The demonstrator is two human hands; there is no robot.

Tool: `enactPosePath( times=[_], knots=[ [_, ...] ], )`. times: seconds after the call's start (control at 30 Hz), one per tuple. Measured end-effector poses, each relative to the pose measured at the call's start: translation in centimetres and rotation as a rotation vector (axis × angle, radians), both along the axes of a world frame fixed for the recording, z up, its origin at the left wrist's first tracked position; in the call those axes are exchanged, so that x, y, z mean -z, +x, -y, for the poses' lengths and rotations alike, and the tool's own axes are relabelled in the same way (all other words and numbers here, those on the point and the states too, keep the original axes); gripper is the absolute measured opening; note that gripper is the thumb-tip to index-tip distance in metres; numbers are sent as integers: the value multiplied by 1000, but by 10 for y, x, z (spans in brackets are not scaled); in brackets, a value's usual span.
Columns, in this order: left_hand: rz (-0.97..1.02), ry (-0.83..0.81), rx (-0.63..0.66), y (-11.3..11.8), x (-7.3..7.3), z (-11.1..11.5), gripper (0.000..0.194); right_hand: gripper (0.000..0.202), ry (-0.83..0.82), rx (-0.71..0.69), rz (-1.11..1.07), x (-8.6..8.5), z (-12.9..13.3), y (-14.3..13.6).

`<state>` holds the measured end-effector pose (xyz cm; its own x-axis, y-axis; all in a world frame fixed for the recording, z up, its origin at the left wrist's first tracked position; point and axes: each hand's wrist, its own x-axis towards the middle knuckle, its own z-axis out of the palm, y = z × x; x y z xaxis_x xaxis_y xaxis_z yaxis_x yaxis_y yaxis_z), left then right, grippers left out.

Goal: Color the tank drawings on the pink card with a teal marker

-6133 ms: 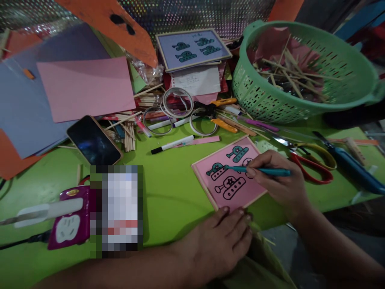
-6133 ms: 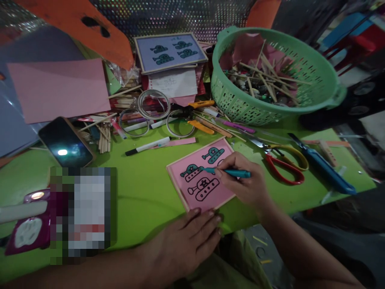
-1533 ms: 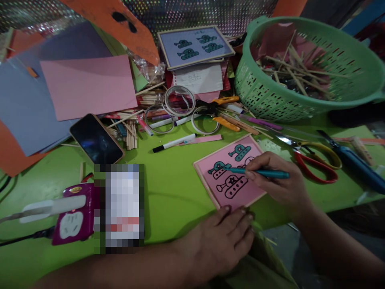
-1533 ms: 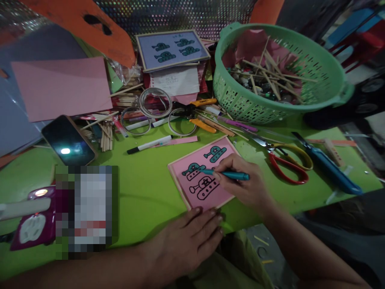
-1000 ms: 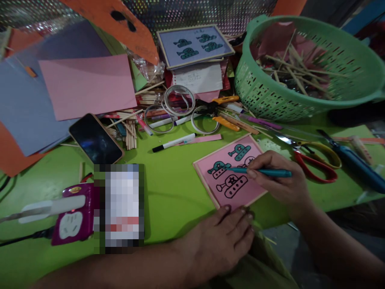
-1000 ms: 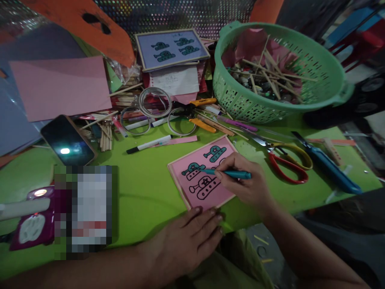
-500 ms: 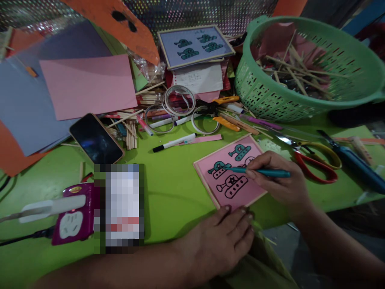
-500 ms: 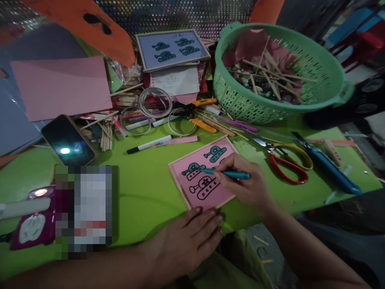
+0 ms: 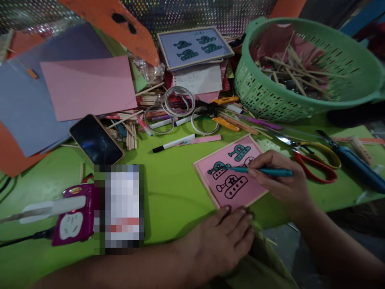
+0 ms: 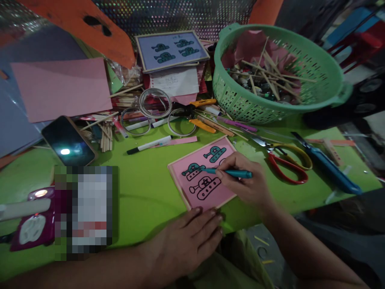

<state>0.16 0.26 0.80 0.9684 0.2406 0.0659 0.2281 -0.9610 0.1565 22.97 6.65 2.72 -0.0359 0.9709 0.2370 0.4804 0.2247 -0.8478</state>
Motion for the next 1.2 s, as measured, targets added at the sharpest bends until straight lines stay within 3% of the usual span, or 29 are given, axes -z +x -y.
enactPosePath(
  times=[0.43,0.67,1.0,1.2],
  knots=[
    [32,23,-15,-1,4,1,45,19,-36,109,33,-6,-2,-3],
    [58,26,-42,-1,3,1,44,14,-45,77,7,-4,-1,-2],
    [-51,10,23,0,-1,-1,49,14,-84,-4,-31,-3,0,-1],
    [79,40,-59,0,5,2,45,12,-91,-33,-13,-2,1,0]
  ],
)
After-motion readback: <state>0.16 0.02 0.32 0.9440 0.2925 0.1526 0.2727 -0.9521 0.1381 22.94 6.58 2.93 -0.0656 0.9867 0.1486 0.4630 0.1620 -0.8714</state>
